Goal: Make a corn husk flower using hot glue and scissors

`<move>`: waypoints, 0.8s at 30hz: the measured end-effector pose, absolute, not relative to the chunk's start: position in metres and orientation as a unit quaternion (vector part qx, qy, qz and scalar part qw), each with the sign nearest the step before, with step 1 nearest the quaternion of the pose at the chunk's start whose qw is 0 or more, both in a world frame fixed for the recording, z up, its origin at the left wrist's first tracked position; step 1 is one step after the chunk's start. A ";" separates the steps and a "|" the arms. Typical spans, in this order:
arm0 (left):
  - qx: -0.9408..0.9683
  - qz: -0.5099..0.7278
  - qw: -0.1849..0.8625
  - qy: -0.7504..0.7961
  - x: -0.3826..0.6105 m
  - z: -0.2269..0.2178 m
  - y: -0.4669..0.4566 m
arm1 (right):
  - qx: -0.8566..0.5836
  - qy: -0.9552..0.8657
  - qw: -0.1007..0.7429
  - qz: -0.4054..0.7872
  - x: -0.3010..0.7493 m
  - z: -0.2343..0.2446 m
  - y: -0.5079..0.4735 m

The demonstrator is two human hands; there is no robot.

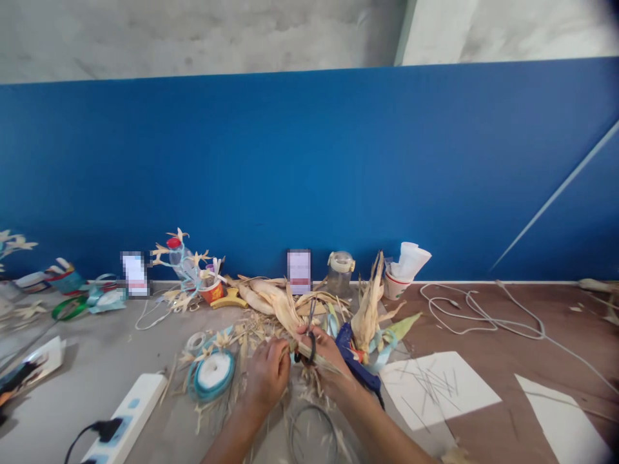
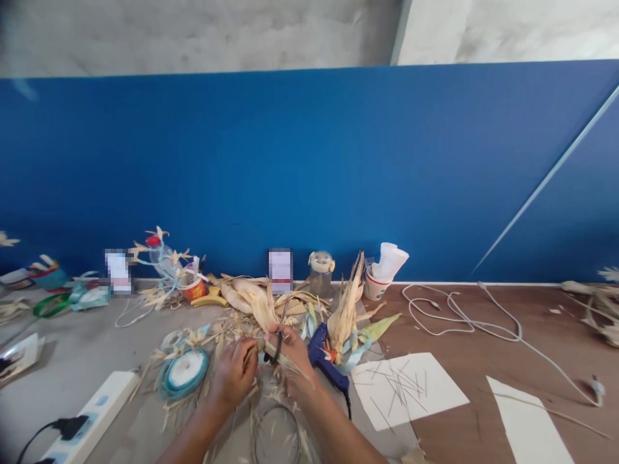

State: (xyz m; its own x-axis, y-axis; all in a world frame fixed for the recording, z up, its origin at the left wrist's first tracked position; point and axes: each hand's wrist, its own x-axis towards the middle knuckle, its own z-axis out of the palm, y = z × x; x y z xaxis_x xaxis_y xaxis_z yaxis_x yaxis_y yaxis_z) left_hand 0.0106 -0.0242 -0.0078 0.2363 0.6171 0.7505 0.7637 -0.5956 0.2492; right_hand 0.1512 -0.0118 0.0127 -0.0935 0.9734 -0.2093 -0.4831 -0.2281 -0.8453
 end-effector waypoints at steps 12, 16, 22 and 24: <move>-0.551 -0.484 -0.408 -0.544 0.016 0.012 -0.022 | -0.408 -0.514 0.547 0.520 0.155 0.019 -0.025; -0.543 -0.493 -0.416 -0.537 0.015 0.016 -0.017 | -0.404 -0.540 0.517 0.527 0.162 0.016 -0.027; -0.641 -0.490 -0.204 -0.555 0.015 0.005 -0.025 | -0.431 -0.450 0.550 0.556 0.162 0.012 -0.011; -0.678 -0.505 -0.132 -0.518 0.013 -0.001 -0.027 | -0.441 -0.436 0.541 0.568 0.158 0.009 -0.010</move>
